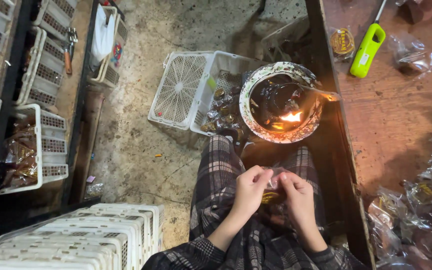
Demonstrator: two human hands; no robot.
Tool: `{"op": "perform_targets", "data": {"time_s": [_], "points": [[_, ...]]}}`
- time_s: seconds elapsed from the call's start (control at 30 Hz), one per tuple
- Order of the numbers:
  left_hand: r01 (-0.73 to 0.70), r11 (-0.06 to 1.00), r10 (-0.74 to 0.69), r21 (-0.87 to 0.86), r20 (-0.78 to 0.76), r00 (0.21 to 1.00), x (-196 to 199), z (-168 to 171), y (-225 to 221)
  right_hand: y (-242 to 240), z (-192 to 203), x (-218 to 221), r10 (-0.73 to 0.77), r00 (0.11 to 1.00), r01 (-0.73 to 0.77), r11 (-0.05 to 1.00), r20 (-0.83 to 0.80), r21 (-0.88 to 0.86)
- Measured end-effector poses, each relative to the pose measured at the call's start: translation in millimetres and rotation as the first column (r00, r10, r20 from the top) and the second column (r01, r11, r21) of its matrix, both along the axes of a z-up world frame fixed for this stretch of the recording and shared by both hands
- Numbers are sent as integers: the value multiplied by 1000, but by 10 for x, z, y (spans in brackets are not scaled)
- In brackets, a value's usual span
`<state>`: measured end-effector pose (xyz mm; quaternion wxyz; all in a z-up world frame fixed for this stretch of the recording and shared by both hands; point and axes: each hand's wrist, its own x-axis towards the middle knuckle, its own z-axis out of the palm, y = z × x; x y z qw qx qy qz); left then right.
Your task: Sealing plastic bags containing snacks using a manual flame-sealing technique
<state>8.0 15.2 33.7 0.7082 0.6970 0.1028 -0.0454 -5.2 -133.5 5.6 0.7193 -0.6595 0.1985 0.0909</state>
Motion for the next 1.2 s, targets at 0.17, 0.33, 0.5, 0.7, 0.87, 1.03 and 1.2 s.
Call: {"op": "perform_targets", "data": {"time_s": [0.17, 0.33, 0.5, 0.7, 0.87, 1.03, 1.2], "points": [[-121, 992, 121, -18, 8, 993, 60, 36, 18, 89, 3, 41, -134, 984, 174, 880, -122, 443], [-222, 975, 222, 29, -11, 975, 137, -101, -29, 341, 244, 219, -340, 938, 345, 887, -69, 306], [-225, 974, 225, -13, 5, 974, 226, 31, -98, 318, 168, 226, -277, 924, 295, 955, 264, -29], [-126, 992, 113, 10, 379, 918, 494, -19, -152, 199, -22, 287, 88, 910, -15, 984, 406, -180], [-120, 993, 119, -11, 220, 968, 673, -352, -241, 87, -156, 475, 150, 935, -85, 974, 321, -209], [-311, 944, 306, -111, -62, 950, 987, -141, -205, 141, -233, 683, -62, 996, 71, 984, 61, -162], [-410, 868, 407, -278, -73, 911, 1017, -267, 15, 25, -126, 1008, -277, 960, 276, 960, -32, -38]]}}
